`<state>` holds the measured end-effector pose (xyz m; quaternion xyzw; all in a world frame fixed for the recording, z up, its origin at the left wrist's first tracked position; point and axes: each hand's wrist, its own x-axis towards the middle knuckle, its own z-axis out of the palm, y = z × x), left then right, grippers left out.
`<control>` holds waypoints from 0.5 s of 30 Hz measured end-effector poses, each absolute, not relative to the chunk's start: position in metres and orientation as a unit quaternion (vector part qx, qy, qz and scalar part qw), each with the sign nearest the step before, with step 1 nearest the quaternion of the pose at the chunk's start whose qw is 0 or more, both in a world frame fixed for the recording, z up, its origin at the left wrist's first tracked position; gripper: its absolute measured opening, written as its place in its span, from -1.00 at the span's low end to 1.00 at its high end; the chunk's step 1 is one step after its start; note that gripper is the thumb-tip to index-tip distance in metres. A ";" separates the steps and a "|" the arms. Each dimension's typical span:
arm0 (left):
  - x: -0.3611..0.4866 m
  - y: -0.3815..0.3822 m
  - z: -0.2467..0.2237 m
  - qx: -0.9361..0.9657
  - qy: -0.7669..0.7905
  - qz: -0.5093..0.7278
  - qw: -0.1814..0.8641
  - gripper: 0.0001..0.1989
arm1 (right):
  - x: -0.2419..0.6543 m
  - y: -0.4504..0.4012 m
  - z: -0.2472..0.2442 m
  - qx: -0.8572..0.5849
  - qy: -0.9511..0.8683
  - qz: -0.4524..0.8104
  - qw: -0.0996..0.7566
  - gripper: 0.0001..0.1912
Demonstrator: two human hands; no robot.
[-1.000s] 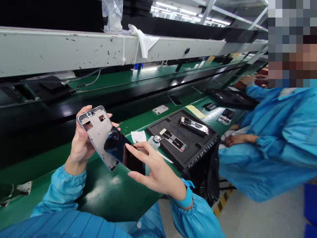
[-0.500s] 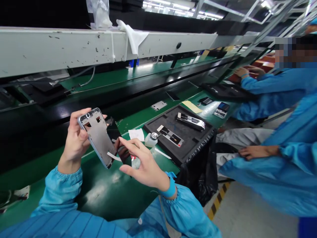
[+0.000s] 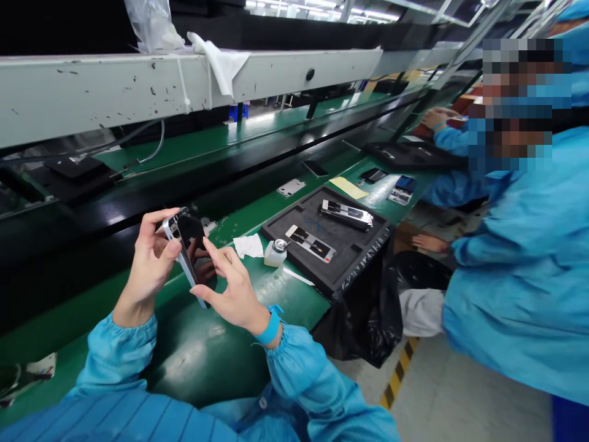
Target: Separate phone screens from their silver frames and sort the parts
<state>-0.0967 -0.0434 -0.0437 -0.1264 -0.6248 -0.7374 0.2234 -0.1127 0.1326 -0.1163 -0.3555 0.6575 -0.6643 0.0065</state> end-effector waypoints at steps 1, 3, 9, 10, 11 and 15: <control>-0.097 -0.044 -0.044 -0.130 -0.627 -0.733 0.231 -0.45 | -0.114 0.131 -0.116 -0.355 0.655 -0.667 0.002 -0.01; -0.097 -0.047 -0.045 -0.137 -0.629 -0.726 0.242 -0.49 | -0.116 0.128 -0.116 -0.354 0.647 -0.675 -0.003 0.00; -0.092 -0.040 -0.043 -0.130 -0.617 -0.740 0.236 -0.46 | -0.125 0.121 -0.120 -0.380 0.681 -0.621 -0.069 -0.14; -0.092 -0.036 -0.044 -0.121 -0.605 -0.754 0.226 -0.43 | -0.126 0.120 -0.122 -0.388 0.690 -0.605 -0.085 -0.16; -0.092 -0.032 -0.044 -0.106 -0.588 -0.771 0.219 -0.39 | -0.127 0.118 -0.124 -0.395 0.697 -0.592 -0.092 -0.18; -0.099 -0.018 -0.050 -0.041 -0.504 -0.837 0.209 -0.32 | -0.130 0.120 -0.123 -0.398 0.713 -0.572 -0.075 -0.11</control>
